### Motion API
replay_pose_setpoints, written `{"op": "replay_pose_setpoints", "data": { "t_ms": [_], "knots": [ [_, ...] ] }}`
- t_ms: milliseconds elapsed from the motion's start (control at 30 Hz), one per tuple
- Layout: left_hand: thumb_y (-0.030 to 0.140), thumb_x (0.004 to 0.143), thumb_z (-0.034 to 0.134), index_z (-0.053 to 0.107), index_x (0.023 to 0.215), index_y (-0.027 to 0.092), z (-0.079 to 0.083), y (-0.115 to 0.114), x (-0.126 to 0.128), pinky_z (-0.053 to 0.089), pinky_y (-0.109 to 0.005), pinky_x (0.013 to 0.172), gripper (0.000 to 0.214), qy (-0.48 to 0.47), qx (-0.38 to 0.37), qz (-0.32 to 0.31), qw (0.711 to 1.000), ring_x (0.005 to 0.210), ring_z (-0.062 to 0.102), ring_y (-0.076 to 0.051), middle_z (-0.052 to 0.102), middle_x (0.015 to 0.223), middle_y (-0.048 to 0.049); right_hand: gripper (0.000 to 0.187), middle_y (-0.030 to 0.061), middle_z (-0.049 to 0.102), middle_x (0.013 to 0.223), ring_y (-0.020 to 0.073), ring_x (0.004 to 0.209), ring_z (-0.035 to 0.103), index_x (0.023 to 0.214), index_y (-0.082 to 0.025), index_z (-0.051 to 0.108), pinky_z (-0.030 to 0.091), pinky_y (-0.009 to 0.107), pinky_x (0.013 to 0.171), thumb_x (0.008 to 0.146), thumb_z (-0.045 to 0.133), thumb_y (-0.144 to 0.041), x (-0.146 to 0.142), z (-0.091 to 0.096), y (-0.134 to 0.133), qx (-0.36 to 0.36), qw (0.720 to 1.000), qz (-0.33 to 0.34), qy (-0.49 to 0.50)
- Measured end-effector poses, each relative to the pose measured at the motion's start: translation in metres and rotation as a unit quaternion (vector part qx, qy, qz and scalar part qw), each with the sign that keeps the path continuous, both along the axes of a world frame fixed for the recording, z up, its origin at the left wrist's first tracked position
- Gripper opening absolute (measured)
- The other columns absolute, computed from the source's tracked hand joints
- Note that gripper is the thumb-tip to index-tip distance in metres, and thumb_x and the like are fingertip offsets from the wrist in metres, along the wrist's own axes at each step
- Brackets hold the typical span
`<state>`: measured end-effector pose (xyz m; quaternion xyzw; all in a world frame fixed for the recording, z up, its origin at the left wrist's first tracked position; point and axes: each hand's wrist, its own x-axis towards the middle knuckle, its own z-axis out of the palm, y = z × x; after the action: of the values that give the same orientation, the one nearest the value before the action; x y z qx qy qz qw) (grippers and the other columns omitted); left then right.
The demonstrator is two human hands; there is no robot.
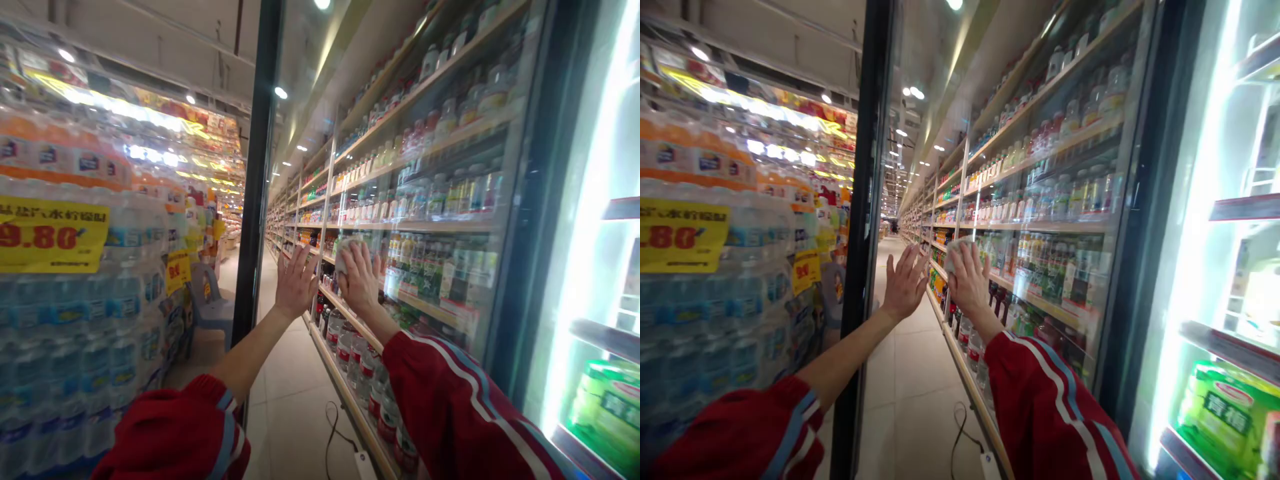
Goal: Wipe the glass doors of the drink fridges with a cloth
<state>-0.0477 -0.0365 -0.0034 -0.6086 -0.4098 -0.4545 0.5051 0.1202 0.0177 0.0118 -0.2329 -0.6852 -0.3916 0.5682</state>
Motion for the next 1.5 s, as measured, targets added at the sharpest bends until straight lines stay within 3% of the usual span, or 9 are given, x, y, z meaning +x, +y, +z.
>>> {"op": "replay_pose_setpoints", "data": {
  "t_ms": [167, 333, 533, 633, 800, 1000, 1100, 1333, 1500],
  "knots": [
    [0.02, 0.091, 0.031, 0.039, 0.132, 0.013, 0.014, -0.001, 0.04, 0.017, -0.039, 0.113, 0.042, 0.032, -0.022, -0.097, 0.995, 0.132, 0.037, -0.015, 0.05, 0.135, -0.0123, 0.066, 0.018, 0.036, 0.144, 0.0262, 0.14, 0.02, 0.142, -0.011, 0.023, 0.015, 0.052, 0.111, 0.082, 0.043, -0.029, 0.003, -0.004, -0.003, -0.022, 0.998, 0.034, -0.045],
    [0.029, 0.092, 0.035, 0.042, 0.131, 0.016, 0.016, 0.005, 0.057, 0.01, -0.045, 0.113, 0.042, 0.023, -0.029, -0.074, 0.997, 0.13, 0.04, -0.019, 0.052, 0.133, -0.0106, 0.074, 0.0207, 0.032, 0.146, 0.0269, 0.139, 0.022, 0.144, -0.009, 0.016, 0.018, 0.052, 0.111, 0.081, 0.044, -0.034, 0.045, 0.0, 0.0, -0.023, 0.989, 0.062, -0.134],
    [0.043, 0.083, 0.051, 0.046, 0.13, 0.016, 0.021, 0.01, 0.079, 0.006, -0.051, 0.112, 0.054, -0.006, -0.022, -0.009, 1.0, 0.13, 0.038, -0.028, 0.047, 0.136, -0.0144, 0.055, 0.0133, 0.03, 0.148, 0.027, 0.14, 0.018, 0.142, -0.019, 0.028, 0.015, 0.056, 0.11, 0.089, 0.033, -0.032, 0.08, 0.017, 0.022, -0.056, 0.995, -0.036, 0.081],
    [0.04, 0.083, 0.052, 0.049, 0.127, 0.017, 0.023, 0.018, 0.089, 0.007, -0.051, 0.112, 0.05, 0.0, -0.021, 0.012, 1.0, 0.133, 0.034, -0.028, 0.044, 0.14, -0.0143, 0.055, 0.0123, 0.028, 0.149, 0.0279, 0.142, 0.013, 0.141, -0.018, 0.031, 0.013, 0.056, 0.111, 0.089, 0.036, -0.035, 0.077, 0.02, 0.027, -0.074, 0.99, -0.079, 0.087],
    [0.034, 0.087, 0.045, 0.049, 0.126, 0.02, 0.015, 0.018, 0.06, 0.003, -0.05, 0.113, 0.041, 0.028, -0.014, 0.028, 0.999, 0.134, 0.034, -0.024, 0.045, 0.139, -0.0131, 0.055, 0.0114, 0.027, 0.15, 0.0274, 0.142, 0.012, 0.141, -0.018, 0.031, 0.013, 0.056, 0.111, 0.089, 0.037, -0.036, 0.074, 0.016, 0.028, -0.06, 0.992, -0.078, 0.076],
    [0.033, 0.086, 0.046, 0.043, 0.132, 0.019, 0.005, 0.002, -0.002, 0.008, -0.049, 0.113, 0.048, -0.07, 0.014, 0.06, 0.996, 0.136, 0.03, -0.026, 0.039, 0.143, -0.0144, 0.056, 0.0096, 0.024, 0.152, 0.0277, 0.142, 0.013, 0.141, -0.02, 0.031, 0.013, 0.058, 0.11, 0.088, 0.04, -0.033, 0.074, 0.015, 0.031, -0.054, 0.994, -0.056, 0.079],
    [0.032, 0.087, 0.045, 0.04, 0.134, 0.018, 0.0, 0.003, -0.003, 0.011, -0.048, 0.113, 0.05, -0.081, 0.028, 0.067, 0.994, 0.137, 0.027, -0.024, 0.039, 0.143, -0.0151, 0.055, 0.0096, 0.024, 0.152, 0.0278, 0.142, 0.013, 0.14, -0.02, 0.033, 0.012, 0.057, 0.111, 0.087, 0.041, -0.031, 0.073, 0.014, 0.03, -0.053, 0.994, -0.053, 0.081],
    [0.028, 0.088, 0.044, 0.046, 0.128, 0.016, -0.013, 0.013, 0.036, 0.008, -0.045, 0.114, 0.042, 0.049, -0.008, 0.042, 0.998, 0.137, 0.029, -0.023, 0.044, 0.14, -0.0152, 0.048, 0.0081, 0.034, 0.148, 0.0255, 0.14, 0.02, 0.135, -0.023, 0.042, 0.01, 0.055, 0.111, 0.087, 0.042, -0.028, 0.076, 0.012, 0.026, -0.042, 0.998, -0.056, 0.0],
    [0.03, 0.087, 0.043, 0.04, 0.134, 0.019, -0.007, 0.001, 0.001, 0.009, -0.047, 0.114, 0.048, -0.043, -0.009, 0.044, 0.998, 0.137, 0.028, -0.024, 0.038, 0.143, -0.014, 0.049, 0.0083, 0.034, 0.148, 0.0257, 0.14, 0.019, 0.136, -0.024, 0.041, 0.008, 0.055, 0.111, 0.087, 0.042, -0.029, 0.057, 0.015, 0.017, -0.04, 0.998, -0.041, -0.021]
  ]
}}
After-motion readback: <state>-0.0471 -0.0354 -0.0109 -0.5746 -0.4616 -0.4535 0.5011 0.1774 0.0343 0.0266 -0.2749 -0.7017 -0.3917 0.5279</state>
